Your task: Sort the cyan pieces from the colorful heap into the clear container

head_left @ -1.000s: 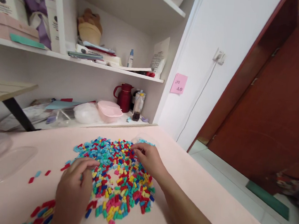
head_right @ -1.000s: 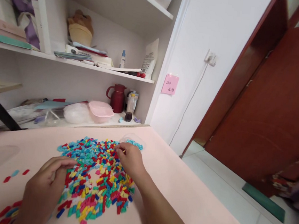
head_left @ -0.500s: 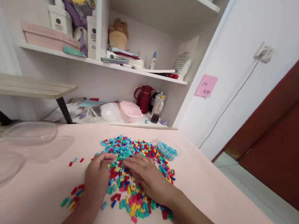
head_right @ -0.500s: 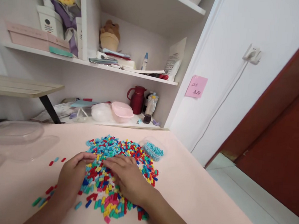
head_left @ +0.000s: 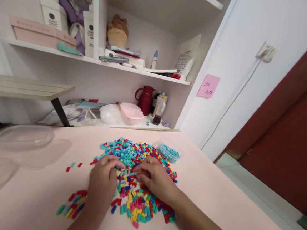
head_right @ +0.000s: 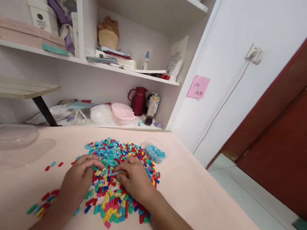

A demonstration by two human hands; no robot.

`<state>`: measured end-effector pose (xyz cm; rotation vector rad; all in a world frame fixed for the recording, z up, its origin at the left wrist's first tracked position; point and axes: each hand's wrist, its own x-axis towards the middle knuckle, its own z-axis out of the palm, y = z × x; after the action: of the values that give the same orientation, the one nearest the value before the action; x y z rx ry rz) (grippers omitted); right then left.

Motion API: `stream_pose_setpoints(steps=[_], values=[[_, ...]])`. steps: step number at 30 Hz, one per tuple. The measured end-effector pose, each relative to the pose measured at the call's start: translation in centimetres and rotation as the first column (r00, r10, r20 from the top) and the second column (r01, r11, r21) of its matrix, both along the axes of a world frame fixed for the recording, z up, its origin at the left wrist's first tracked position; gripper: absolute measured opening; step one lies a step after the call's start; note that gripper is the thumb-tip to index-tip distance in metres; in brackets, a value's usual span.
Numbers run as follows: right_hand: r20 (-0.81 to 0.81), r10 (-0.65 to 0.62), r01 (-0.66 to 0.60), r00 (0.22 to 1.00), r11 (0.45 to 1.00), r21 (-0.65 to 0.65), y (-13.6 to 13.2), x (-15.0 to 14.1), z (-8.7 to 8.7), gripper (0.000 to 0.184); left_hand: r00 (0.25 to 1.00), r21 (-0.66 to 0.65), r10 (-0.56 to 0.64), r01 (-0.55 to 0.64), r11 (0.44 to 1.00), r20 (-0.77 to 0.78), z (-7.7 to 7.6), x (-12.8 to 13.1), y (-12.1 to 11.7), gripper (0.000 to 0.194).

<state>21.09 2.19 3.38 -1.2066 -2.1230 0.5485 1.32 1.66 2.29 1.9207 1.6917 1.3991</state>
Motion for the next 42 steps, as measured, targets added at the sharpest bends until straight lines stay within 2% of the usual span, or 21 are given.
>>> stream_pose_setpoints(steps=[3, 6, 9, 11, 13, 17, 23, 28, 32, 37, 39, 42], values=[[0.054, 0.040, -0.038, 0.998, 0.999, -0.031, 0.0, 0.2, 0.1, 0.018, 0.978, -0.017, -0.065, 0.063, 0.998, -0.197, -0.7, 0.1, 0.1, 0.043], [0.085, 0.049, -0.049, 0.995, 0.999, -0.013, 0.2, 0.7, -0.1, 0.024, 0.917, -0.082, -0.129, 0.106, 0.991, -0.377, -1.3, 0.3, 0.1, 0.051], [0.093, 0.002, -0.001, 0.996, 1.000, -0.011, 0.5, 0.9, -0.4, 0.024, 0.863, -0.124, -0.184, 0.142, 0.982, -0.471, -1.6, 0.7, 0.0, 0.055], [0.091, -0.051, 0.053, 0.995, 0.998, -0.018, 0.7, 0.9, -0.7, 0.022, 0.851, -0.098, -0.165, 0.134, 0.986, -0.499, -1.5, 0.9, -0.2, 0.055], [0.088, -0.102, 0.103, 0.991, 0.995, -0.012, 0.9, 0.9, -0.9, 0.023, 0.855, -0.073, -0.147, 0.127, 0.989, -0.497, -1.3, 1.0, -0.4, 0.053], [0.063, -0.154, 0.153, 0.986, 0.988, 0.014, 1.0, 0.6, -1.1, 0.027, 0.860, -0.118, -0.204, 0.168, 0.979, -0.467, -1.0, 0.8, -0.5, 0.046], [0.097, -0.088, 0.085, 0.991, 0.996, 0.039, 0.8, 0.2, -0.9, 0.024, 0.874, -0.061, -0.188, 0.179, 0.982, -0.448, -1.2, 0.4, 0.0, 0.038], [0.184, -0.116, 0.104, 0.976, 0.992, 0.074, 1.0, 0.5, -1.2, 0.028, 0.896, 0.037, -0.143, 0.174, 0.984, -0.420, -1.4, 0.1, 0.1, 0.035], [0.205, -0.122, 0.102, 0.971, 0.989, 0.106, 1.1, 0.5, -1.3, 0.029, 0.915, 0.092, -0.104, 0.151, 0.984, -0.389, -0.9, 0.4, -0.3, 0.034], [0.236, -0.106, 0.070, 0.966, 0.986, 0.153, 0.9, 0.1, -1.1, 0.026, 0.925, 0.092, -0.085, 0.128, 0.988, -0.371, -0.4, 0.9, -0.5, 0.034], [0.182, -0.094, 0.068, 0.979, 0.988, 0.142, 0.8, 0.0, -0.9, 0.023, 0.920, 0.088, -0.087, 0.130, 0.988, -0.381, -0.5, 1.0, -0.5, 0.035], [-0.054, -0.067, 0.069, 0.996, 0.997, 0.031, 0.8, -0.1, -0.5, 0.014, 0.916, 0.098, -0.073, 0.121, 0.988, -0.394, -0.7, 1.0, -0.4, 0.036]])
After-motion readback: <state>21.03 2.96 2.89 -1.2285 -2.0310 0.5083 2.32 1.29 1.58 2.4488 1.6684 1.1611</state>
